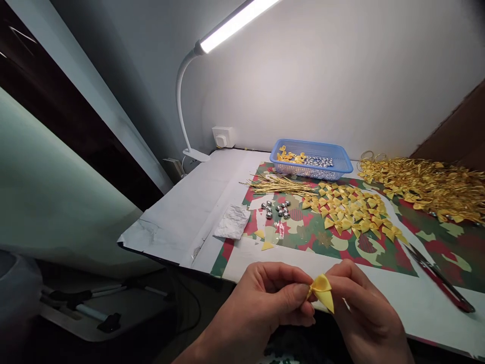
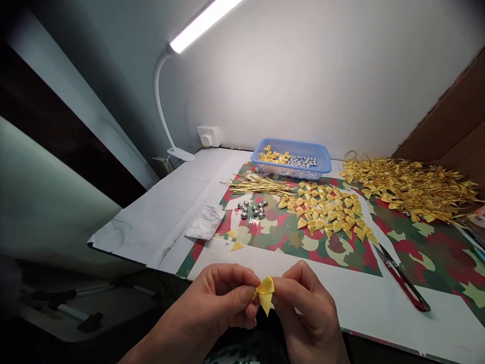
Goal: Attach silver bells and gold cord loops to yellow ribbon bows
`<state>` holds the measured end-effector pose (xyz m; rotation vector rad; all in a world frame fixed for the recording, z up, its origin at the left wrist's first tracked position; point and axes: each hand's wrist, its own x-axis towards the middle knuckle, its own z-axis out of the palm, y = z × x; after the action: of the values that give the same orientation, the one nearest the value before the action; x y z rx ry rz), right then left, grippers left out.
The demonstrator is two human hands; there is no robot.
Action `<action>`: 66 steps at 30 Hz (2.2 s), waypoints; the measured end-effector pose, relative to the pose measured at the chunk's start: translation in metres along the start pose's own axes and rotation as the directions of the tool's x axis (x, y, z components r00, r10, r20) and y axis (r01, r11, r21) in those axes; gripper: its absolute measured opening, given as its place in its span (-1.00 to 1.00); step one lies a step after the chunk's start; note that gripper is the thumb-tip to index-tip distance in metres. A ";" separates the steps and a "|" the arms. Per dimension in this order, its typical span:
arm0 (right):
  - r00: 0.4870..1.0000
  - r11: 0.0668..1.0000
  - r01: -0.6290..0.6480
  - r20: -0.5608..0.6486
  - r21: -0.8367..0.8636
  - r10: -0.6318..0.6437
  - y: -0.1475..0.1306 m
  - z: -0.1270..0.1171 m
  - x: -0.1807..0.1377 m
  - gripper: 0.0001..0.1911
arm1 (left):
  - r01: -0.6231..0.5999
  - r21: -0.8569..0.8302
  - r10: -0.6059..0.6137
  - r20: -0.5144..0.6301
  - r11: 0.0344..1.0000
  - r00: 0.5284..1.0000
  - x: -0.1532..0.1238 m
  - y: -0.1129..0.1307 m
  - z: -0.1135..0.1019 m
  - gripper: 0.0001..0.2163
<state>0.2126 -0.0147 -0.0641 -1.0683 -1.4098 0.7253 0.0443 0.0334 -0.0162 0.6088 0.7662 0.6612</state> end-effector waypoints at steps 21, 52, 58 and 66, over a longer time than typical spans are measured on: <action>0.999 1.000 0.016 -0.031 0.011 -0.016 0.003 0.003 -0.004 -0.72 | 0.096 -0.079 -0.090 0.068 0.992 0.994 -0.001 0.005 0.000 -0.89; 0.963 0.958 0.268 0.042 -0.099 -0.265 0.004 -0.007 0.012 -0.77 | -0.009 0.105 0.002 0.063 0.994 0.998 -0.004 0.007 0.002 -0.89; 0.996 0.994 0.090 0.018 0.056 -0.091 0.003 -0.008 0.009 -0.73 | -0.122 0.255 0.114 0.045 0.959 0.992 -0.007 0.007 0.006 -0.95; 0.912 0.810 0.360 -0.009 -0.464 -0.411 -0.016 -0.021 0.014 -0.76 | -0.223 0.331 0.256 -0.060 0.917 0.965 -0.007 0.004 0.009 -0.93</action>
<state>0.2313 -0.0110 -0.0411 -1.0997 -1.6781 0.0291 0.0459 0.0290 -0.0051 0.9866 0.9127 0.8046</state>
